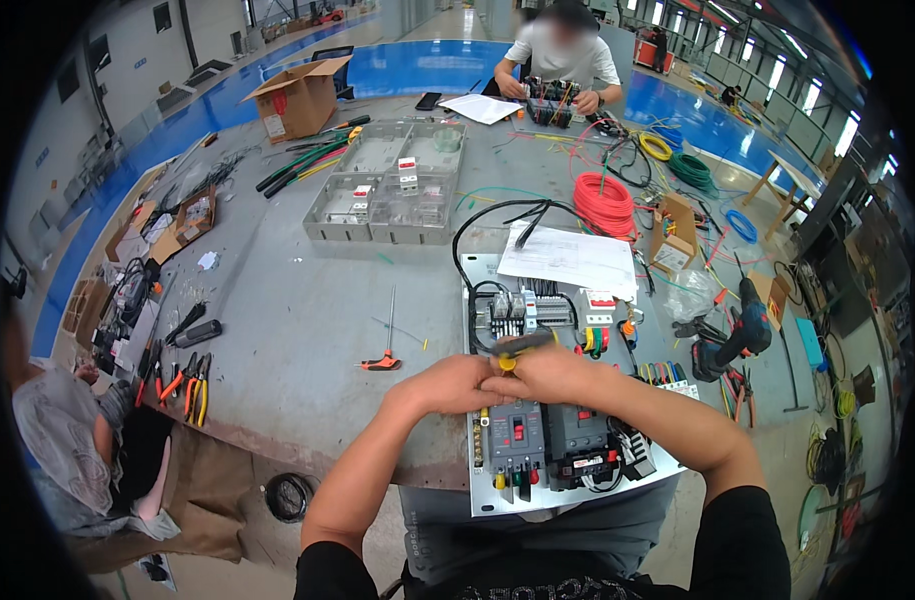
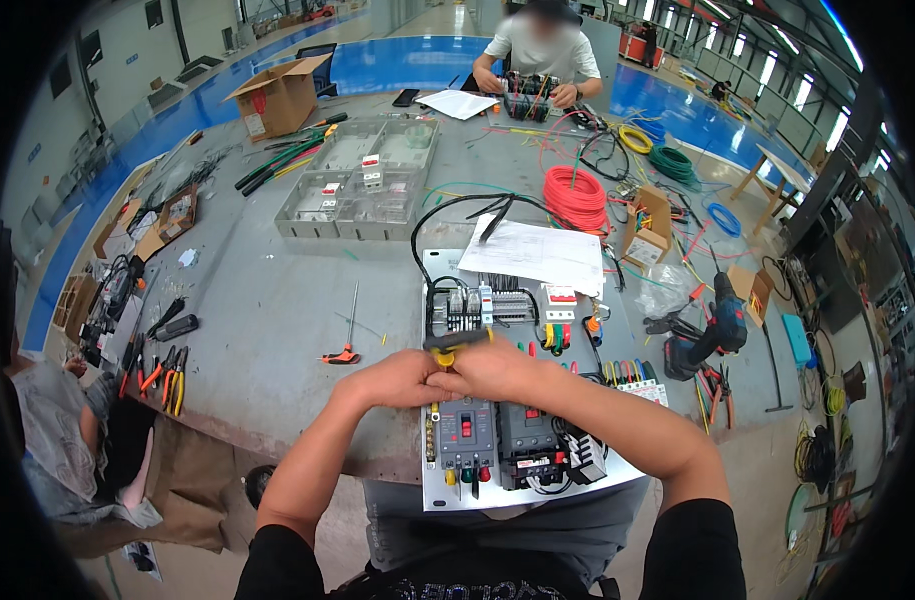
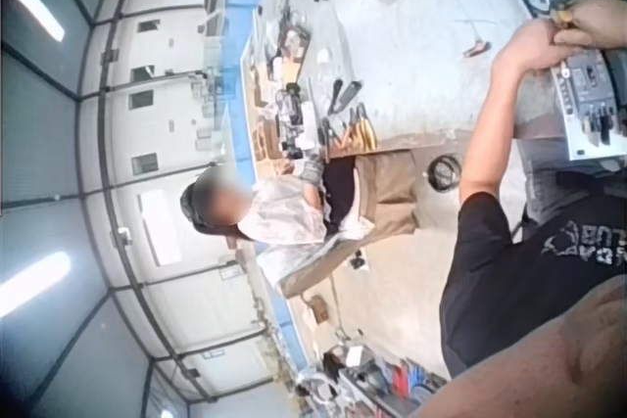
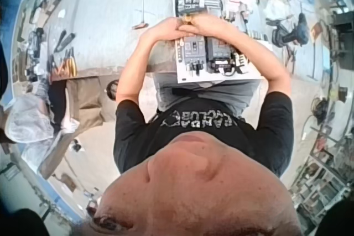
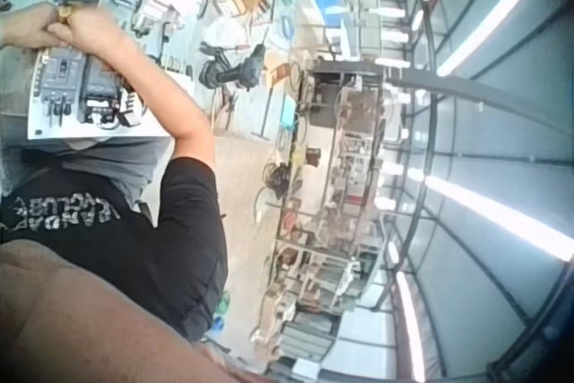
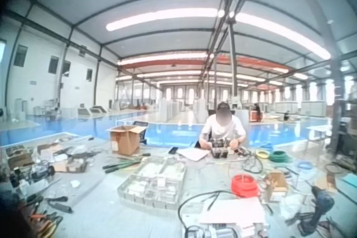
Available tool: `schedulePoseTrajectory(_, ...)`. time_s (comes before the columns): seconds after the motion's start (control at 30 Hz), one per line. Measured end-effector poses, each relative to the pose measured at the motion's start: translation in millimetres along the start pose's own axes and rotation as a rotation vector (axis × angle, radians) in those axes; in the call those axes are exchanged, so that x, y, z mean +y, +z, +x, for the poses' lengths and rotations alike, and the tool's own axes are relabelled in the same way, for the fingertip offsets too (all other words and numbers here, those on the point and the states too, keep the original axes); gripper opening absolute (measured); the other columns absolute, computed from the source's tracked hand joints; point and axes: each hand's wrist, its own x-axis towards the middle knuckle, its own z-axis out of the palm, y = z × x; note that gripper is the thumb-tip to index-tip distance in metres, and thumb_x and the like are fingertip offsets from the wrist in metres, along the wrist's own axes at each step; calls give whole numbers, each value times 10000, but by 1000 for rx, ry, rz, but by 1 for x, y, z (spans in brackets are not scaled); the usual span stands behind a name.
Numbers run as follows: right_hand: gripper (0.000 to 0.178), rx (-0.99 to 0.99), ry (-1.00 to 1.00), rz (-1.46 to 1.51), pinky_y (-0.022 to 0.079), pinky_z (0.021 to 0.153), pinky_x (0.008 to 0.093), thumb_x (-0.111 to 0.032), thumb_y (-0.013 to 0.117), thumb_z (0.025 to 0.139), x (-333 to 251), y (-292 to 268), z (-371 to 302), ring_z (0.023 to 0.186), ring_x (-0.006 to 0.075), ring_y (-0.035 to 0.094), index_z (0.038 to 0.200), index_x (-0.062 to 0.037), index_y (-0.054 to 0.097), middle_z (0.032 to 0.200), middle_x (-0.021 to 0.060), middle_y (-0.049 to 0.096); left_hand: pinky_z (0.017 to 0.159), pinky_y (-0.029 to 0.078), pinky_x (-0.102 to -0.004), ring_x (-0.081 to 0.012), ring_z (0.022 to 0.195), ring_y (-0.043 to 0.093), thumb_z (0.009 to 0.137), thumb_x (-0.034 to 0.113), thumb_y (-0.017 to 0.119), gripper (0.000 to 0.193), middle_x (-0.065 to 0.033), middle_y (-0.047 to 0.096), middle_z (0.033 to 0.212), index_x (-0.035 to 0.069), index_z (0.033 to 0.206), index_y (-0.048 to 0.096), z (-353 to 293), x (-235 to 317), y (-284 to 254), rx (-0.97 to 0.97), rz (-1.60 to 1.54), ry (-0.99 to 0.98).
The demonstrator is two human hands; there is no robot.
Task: The person connects colored wires to terminals on an electrical panel using a screwdriver. They strip wire ends, insert them into terminal blocks, and tighten the screws to secure the connections.
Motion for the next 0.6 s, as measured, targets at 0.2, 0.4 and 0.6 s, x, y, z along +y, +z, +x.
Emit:
schedulePoseTrajectory(0.2,339,-35,-112,18,586,772,484,-303,773,920,5,-7,2,866,449,712,993,19,699,957,240,679,897,562,-494,-416,1026,718,972,436,734,381,-193,765,1111,100,1151,759,-2,13,-7,-1,-27,-7)
schedulePoseTrajectory(0.4,447,-73,-36,13,564,692,488,-442,746,981,1,-8,7,753,444,692,916,0,735,843,217,688,891,569,-471,-400,1007,722,989,362,737,328,-182,769,1102,82,1158,761,4,-15,11,85,-31,57)
schedulePoseTrajectory(0.6,490,13,-114,-358,549,667,494,-495,711,1008,1,-6,6,722,404,692,836,-37,736,777,199,696,888,566,-472,-401,1001,719,1001,332,733,302,-200,765,1097,76,1159,764,2,-7,8,103,-53,90)
